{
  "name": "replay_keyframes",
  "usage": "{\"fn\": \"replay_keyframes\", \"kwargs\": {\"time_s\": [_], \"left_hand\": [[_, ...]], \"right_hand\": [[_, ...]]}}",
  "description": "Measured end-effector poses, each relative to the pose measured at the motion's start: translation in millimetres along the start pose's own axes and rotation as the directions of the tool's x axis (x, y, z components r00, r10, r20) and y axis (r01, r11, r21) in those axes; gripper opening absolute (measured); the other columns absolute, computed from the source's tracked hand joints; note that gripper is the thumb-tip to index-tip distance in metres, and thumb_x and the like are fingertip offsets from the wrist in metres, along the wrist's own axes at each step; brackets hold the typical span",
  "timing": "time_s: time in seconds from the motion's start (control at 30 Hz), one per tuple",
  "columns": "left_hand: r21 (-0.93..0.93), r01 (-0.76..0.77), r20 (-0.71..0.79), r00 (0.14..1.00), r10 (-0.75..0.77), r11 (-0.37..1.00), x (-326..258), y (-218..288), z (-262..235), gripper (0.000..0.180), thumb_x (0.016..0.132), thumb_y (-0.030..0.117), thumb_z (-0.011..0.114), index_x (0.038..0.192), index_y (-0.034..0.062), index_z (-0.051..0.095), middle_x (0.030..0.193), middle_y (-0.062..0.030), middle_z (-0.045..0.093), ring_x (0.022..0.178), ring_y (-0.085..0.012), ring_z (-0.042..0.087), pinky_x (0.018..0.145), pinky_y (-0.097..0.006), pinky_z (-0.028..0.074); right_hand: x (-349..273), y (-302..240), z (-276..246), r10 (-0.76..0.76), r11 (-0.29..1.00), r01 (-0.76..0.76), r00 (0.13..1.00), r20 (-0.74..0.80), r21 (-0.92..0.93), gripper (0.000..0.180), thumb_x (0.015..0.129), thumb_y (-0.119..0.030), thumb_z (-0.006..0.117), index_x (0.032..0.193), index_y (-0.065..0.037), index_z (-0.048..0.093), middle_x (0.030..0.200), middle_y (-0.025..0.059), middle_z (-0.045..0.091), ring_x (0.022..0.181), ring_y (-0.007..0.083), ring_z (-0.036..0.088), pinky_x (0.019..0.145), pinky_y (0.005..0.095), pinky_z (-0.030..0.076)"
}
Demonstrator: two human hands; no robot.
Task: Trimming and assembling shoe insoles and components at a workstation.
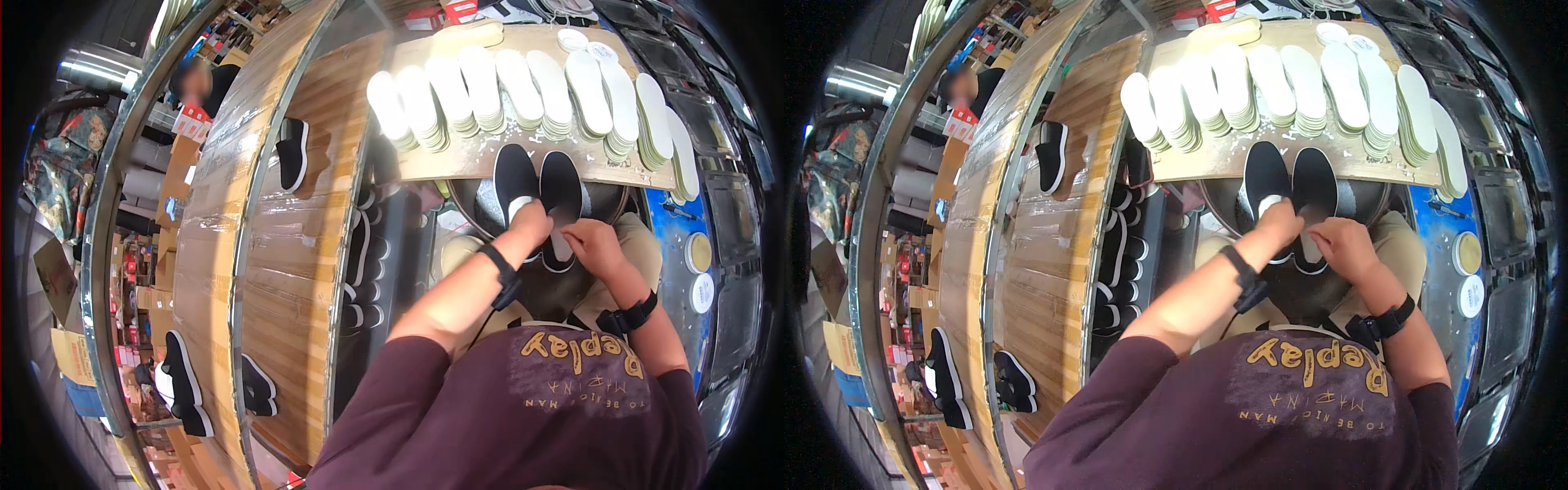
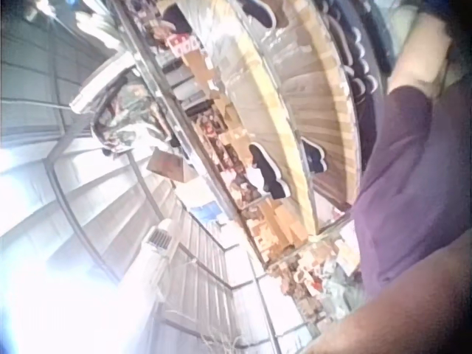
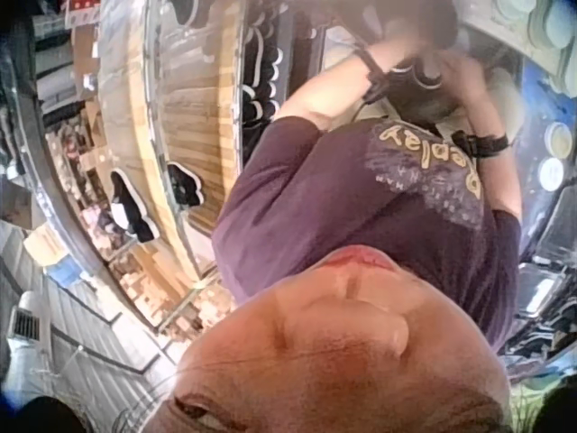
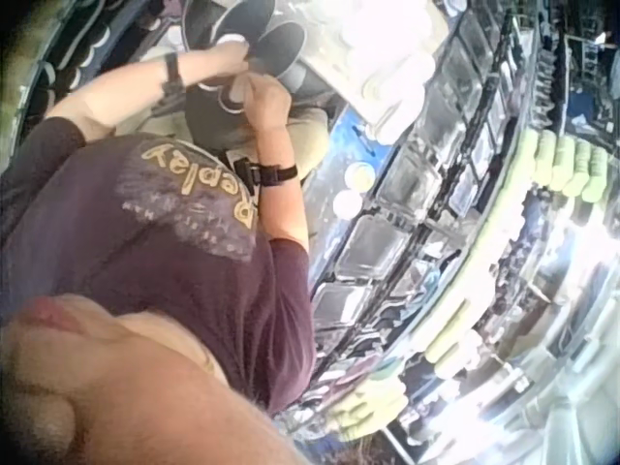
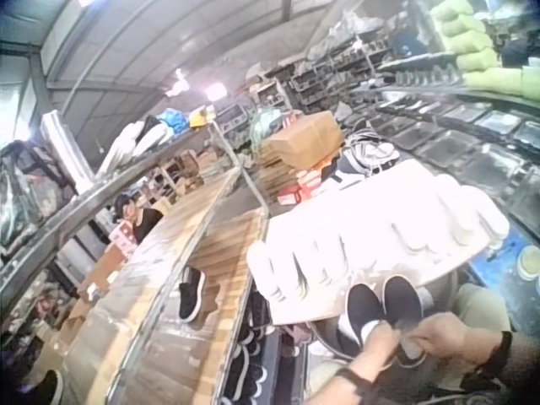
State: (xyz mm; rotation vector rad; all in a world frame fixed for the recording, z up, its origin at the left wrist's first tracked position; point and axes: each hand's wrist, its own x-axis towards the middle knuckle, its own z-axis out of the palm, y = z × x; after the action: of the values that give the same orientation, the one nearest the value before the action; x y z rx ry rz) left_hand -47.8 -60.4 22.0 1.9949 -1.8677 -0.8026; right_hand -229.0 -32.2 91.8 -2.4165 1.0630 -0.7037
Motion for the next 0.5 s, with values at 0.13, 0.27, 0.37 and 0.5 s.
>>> {"fn": "replay_keyframes", "kwargs": {"time_s": [0.13,0.27,0.37,0.5], "left_hand": [[-0.149,-0.089,-0.025,0.996,0.086,0.985,-17,-5,-12,0.028,0.081,0.015,0.057,0.100,-0.0058,0.058,0.094,-0.0303,0.063,0.094,-0.0453,0.060,0.081,-0.049,0.048],[-0.401,-0.238,-0.334,0.937,0.101,0.885,-80,-61,-52,0.024,0.082,0.013,0.062,0.077,-0.0008,0.043,0.065,-0.0178,0.045,0.057,-0.0308,0.045,0.055,-0.044,0.037],[-0.352,0.022,-0.278,0.952,-0.127,0.936,-101,-90,-134,0.019,0.085,0.015,0.064,0.093,-0.0012,0.058,0.072,-0.0074,0.058,0.067,-0.0140,0.052,0.059,-0.032,0.045],[-0.477,-0.076,-0.455,0.873,-0.173,0.876,-55,-155,-234,0.008,0.086,0.009,0.064,0.083,0.0056,0.057,0.071,0.0056,0.050,0.063,-0.0058,0.041,0.054,-0.023,0.036]], "right_hand": [[-4,1,-27,0.150,0.989,-0.148,0.983,-0.104,0.023,0.010,0.082,-0.010,0.064,0.089,-0.006,0.069,0.076,0.0123,0.063,0.074,0.0319,0.062,0.065,0.0395,0.049],[-37,44,-47,0.245,0.965,-0.257,0.955,-0.165,-0.058,0.012,0.083,-0.009,0.063,0.092,-0.004,0.069,0.087,0.0175,0.067,0.080,0.0365,0.064,0.068,0.0407,0.050],[-90,82,-56,0.491,0.832,-0.509,0.861,-0.135,-0.223,0.012,0.084,-0.010,0.061,0.091,-0.003,0.069,0.086,0.0213,0.065,0.081,0.0401,0.063,0.068,0.0429,0.050],[-146,88,-50,0.544,0.788,-0.554,0.831,-0.116,-0.268,0.017,0.085,-0.008,0.057,0.097,-0.004,0.068,0.086,0.0233,0.063,0.078,0.0409,0.062,0.069,0.0433,0.050]]}}
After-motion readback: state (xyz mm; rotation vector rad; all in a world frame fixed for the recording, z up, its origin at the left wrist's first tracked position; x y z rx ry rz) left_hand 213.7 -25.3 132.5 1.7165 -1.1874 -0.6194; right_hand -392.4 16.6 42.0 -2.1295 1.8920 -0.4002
